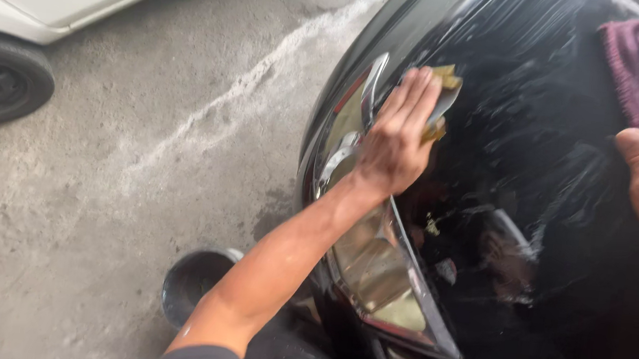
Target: The person scrubs the front hood and side panels of a black car with a yellow sponge, then wipes the hood with a purple cloth. The person repeatedly dips the sponge into a bucket of water and continues scrubbing the car's exterior surfaces.
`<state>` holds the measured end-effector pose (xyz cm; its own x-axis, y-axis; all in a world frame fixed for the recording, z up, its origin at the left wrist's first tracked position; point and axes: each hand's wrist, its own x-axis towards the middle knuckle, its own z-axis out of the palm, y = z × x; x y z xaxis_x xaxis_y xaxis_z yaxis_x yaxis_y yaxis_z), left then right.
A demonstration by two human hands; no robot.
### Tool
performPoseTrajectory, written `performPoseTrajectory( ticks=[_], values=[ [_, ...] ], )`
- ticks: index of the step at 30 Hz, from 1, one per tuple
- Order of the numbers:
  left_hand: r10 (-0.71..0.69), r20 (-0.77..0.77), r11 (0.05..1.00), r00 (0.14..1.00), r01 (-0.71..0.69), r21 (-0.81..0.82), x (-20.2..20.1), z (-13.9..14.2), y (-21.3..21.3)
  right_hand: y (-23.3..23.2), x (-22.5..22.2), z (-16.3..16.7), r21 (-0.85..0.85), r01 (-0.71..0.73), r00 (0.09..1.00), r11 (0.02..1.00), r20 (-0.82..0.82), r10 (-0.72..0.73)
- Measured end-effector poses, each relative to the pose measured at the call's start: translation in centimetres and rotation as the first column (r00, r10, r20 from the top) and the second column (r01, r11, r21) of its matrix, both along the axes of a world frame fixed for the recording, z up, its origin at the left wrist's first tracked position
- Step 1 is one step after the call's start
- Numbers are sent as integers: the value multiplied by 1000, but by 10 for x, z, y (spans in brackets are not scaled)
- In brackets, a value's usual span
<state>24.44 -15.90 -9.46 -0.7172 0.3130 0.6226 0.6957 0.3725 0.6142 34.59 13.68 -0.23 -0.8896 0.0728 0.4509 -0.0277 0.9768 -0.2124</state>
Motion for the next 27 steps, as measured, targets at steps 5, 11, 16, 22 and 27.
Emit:
performPoseTrajectory(
  ticks=[5, 11, 16, 22, 27],
  values=[
    [-26, -71, 1000, 997, 26, -9, -3, -3, 1, -5, 2, 18, 281, 229, 972, 932, -17, -234],
    [-128, -84, 990, 988, 122, -71, -40, -8, 27, -6, 5, 23, 209, 229, 969, 951, 50, -244],
    [-70, -91, 996, 993, 66, -54, -6, -12, 1, 2, 3, 13, 208, 254, 963, 944, 40, -268],
    [-80, -73, 993, 994, 73, -95, -45, 13, 44, 1, 2, 13, 236, 224, 970, 946, 43, -240],
    [-19, 2, 998, 1000, 19, -55, -7, -8, 20, 0, 1, 11, 228, 219, 972, 949, 36, -233]
  ],
)
